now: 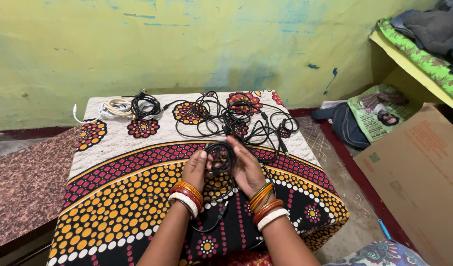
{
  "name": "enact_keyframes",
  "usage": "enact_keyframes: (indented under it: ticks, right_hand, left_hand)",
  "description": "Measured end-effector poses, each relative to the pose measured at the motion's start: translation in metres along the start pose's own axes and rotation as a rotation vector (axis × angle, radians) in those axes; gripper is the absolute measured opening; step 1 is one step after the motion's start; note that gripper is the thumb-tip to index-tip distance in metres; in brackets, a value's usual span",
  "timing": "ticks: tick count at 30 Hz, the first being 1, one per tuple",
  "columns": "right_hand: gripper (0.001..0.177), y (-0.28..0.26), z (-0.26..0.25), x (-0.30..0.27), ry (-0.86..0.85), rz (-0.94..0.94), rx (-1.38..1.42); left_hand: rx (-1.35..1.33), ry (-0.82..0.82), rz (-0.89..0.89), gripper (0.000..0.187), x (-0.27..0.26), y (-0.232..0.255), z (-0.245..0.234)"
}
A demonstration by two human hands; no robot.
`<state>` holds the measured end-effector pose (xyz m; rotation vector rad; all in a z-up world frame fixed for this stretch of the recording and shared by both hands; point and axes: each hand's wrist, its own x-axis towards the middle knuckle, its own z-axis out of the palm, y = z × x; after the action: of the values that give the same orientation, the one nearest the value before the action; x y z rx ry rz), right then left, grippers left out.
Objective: The person untangles a large bundle of black cables by hand on a table covered with a patterned cloth, separating individual strands.
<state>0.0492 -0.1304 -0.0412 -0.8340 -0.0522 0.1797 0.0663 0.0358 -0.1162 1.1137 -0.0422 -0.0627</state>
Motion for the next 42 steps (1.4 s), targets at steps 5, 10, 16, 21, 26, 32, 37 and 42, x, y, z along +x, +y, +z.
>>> enact_keyframes:
  ticks: [5,10,16,21,26,32,37,42]
  right_hand:
    - [0.029,-0.005,-0.043,0.013,0.087,-0.196,0.170]
    - [0.019,0.002,-0.074,0.022,0.220,-0.274,0.192]
    - [0.010,0.000,-0.092,0.025,0.363,-0.423,0.271]
    - [0.010,-0.008,-0.080,0.017,0.346,-0.453,0.296]
    - [0.006,-0.005,-0.045,0.010,0.186,-0.287,0.057]
    - [0.039,0.027,-0.017,0.012,0.031,-0.096,-0.373]
    - [0.052,0.019,-0.013,0.005,-0.014,-0.030,-0.334]
    - [0.018,0.029,-0.035,0.014,0.013,-0.098,-0.196]
  left_hand:
    - [-0.066,-0.052,0.047,0.034,0.006,-0.011,-0.006]
    - [-0.096,-0.072,0.023,0.034,0.011,-0.023,-0.014]
    - [-0.465,0.219,0.138,0.031,0.015,-0.022,-0.028]
    - [-0.472,0.261,0.140,0.032,0.028,-0.035,-0.031]
    - [-0.428,0.216,0.200,0.031,0.031,-0.044,-0.034]
    - [-0.314,0.194,0.148,0.032,0.021,-0.030,-0.024]
    - [-0.160,0.173,0.178,0.032,0.021,-0.030,-0.020]
    - [-0.218,0.264,0.130,0.031,0.024,-0.033,-0.023]
